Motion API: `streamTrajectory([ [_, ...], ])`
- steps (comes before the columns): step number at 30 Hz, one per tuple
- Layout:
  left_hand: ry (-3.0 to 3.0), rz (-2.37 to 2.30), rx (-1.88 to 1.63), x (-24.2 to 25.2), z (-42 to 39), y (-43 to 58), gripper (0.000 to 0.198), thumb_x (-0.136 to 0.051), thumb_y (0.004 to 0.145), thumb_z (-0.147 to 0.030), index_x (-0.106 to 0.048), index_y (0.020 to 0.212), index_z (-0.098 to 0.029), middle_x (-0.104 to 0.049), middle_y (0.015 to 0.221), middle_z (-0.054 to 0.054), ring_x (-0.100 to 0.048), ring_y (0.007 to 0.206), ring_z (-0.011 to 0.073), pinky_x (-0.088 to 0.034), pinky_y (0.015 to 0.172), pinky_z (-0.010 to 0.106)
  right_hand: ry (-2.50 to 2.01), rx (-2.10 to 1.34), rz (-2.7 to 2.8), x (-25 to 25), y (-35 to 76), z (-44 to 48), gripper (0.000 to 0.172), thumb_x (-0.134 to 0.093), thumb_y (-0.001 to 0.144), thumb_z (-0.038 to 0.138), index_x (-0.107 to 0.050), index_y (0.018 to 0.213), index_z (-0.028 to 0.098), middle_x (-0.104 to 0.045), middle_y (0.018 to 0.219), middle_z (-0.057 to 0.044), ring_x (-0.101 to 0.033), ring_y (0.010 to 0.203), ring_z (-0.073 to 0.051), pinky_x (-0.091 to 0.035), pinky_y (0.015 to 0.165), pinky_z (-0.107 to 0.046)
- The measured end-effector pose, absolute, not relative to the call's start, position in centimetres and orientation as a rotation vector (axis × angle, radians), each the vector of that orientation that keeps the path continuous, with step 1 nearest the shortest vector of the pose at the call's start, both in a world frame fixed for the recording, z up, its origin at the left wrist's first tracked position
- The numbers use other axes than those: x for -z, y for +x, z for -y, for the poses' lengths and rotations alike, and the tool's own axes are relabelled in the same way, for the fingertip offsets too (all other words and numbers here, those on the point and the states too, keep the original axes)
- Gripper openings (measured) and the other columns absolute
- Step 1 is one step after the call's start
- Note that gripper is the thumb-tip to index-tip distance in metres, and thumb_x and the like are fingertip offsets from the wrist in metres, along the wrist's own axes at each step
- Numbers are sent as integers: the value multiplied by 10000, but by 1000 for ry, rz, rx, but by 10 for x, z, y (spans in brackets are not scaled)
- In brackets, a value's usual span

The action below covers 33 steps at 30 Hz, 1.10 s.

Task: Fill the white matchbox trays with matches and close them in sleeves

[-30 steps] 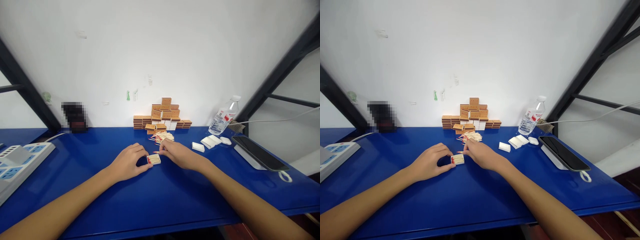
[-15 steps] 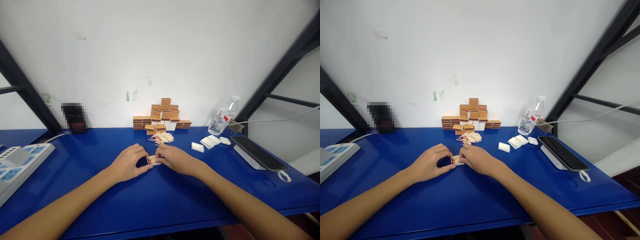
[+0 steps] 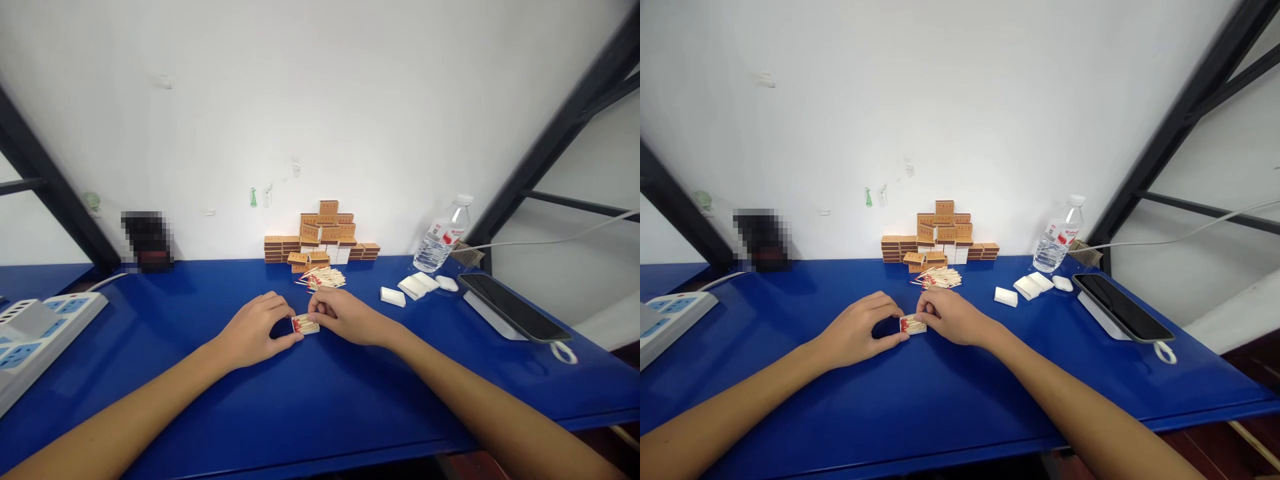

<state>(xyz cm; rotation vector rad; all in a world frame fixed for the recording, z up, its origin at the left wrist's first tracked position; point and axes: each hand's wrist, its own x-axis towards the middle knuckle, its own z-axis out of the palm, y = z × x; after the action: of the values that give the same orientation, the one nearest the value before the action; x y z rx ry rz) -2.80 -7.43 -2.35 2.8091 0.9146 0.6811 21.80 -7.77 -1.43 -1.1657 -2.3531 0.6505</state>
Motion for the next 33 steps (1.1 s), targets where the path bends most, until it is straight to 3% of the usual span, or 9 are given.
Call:
streamTrajectory([
  [14, 2816, -899, -697, 23, 74, -28, 247, -693, 944, -426, -688, 1046, -201, -715, 1018, 63, -631, 934, 238, -524, 843, 396, -1137, -563, 2443, 14, 224, 78, 87, -632, 974, 195, -658, 892, 182, -622, 908, -28, -546, 802, -151, -393, 710, -274],
  [19, 2817, -913, -693, 24, 75, -28, 255, -693, 945, -430, -681, 1029, -189, -711, 1019, 67, -626, 931, 236, -526, 838, 396, -1140, -561, 2379, 15, 218, 82, 116, -618, 998, 221, -648, 892, 184, -608, 864, -18, -547, 796, -153, -396, 713, -274],
  [24, 2818, -918, -684, 24, 75, -28, 259, -708, 936, -426, -670, 1027, -186, -704, 1012, 70, -633, 947, 241, -529, 843, 393, -1114, -577, 2371, 17, 214, 83, 69, -637, 967, 140, -657, 914, 180, -591, 896, -15, -548, 808, -141, -401, 725, -259],
  [33, 2890, -878, -659, 21, 75, -28, 249, -697, 946, -418, -664, 1023, -184, -711, 1002, 61, -632, 954, 244, -521, 847, 415, -1022, -609, 2420, 17, 212, 79, 13, -718, 929, 188, -711, 940, 187, -585, 908, -13, -541, 805, -140, -409, 714, -252],
])
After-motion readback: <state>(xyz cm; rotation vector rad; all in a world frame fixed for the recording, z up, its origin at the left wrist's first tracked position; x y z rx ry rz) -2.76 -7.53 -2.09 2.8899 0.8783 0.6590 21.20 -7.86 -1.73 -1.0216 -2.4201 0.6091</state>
